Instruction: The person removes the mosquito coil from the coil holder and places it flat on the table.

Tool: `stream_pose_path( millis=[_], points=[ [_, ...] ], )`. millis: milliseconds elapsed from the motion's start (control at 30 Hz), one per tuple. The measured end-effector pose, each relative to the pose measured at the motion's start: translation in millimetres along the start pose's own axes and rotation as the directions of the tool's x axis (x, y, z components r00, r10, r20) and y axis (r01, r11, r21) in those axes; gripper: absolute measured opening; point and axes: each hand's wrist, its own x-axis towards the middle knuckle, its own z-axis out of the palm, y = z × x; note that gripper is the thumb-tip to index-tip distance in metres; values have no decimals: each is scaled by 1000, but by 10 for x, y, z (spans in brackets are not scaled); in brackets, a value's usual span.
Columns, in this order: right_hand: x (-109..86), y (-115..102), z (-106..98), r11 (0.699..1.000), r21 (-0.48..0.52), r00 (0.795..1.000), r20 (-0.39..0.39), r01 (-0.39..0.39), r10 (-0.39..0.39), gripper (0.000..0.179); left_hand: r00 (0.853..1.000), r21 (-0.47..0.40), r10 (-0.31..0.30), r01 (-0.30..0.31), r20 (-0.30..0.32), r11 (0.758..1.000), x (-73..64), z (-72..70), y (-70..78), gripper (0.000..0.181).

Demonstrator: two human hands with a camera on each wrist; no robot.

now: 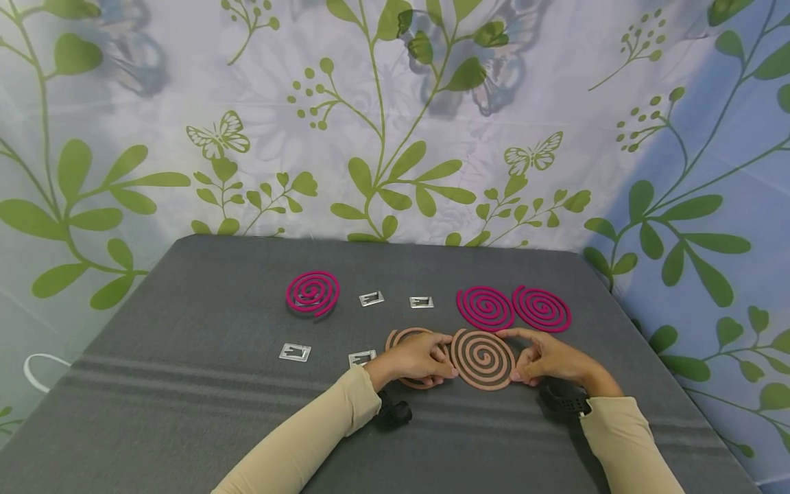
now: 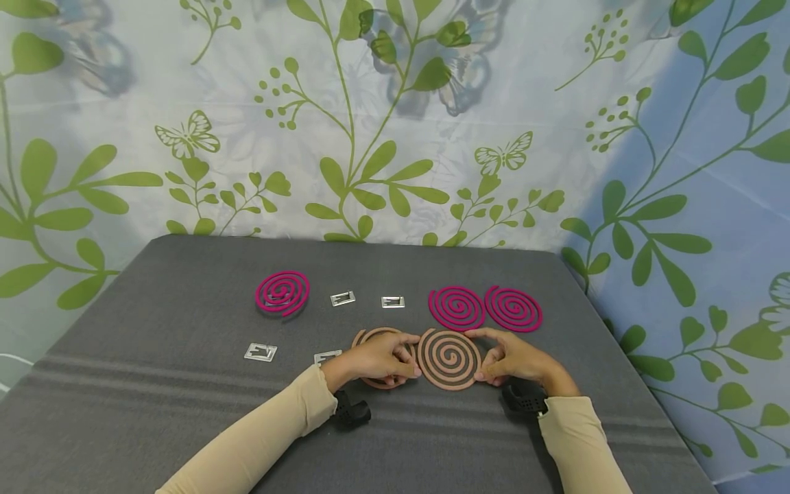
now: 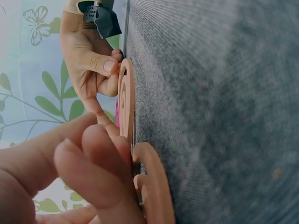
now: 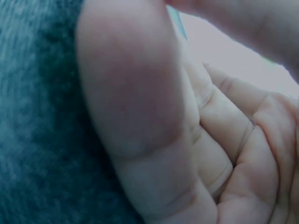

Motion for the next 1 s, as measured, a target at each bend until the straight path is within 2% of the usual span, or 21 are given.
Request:
stream_pose_path(
  millis=[300,400,533,733,867,1000],
  points=[
    [-34,30,33,1000,14,1000,2,16,-16,81,1000,-10,-24,24,8,1000,-52,26,-10,76],
    [-24,23,40,1000,11,1000,1,6,-6,80,1000,-12,-13,13,16,1000,-73,14,0,74],
    [-16,-11,37,1000,-24,1000,-22,-7,6,76,999,3,21,-21,46,1000,-91,-12,27,70],
    [-26,-132,45,998,-65,999,-30,21,-23,71,991,8,85,-86,101,996,-150,-85,104,65],
    [-13,-192,44,997,-66,999,-15,48,-49,71,984,76,136,-145,113,987,-210,-160,156,60],
    [9,-230,50,994,-71,996,-25,83,-85,69,980,133,160,-175,119,975,-278,-223,216,57]
  ],
)
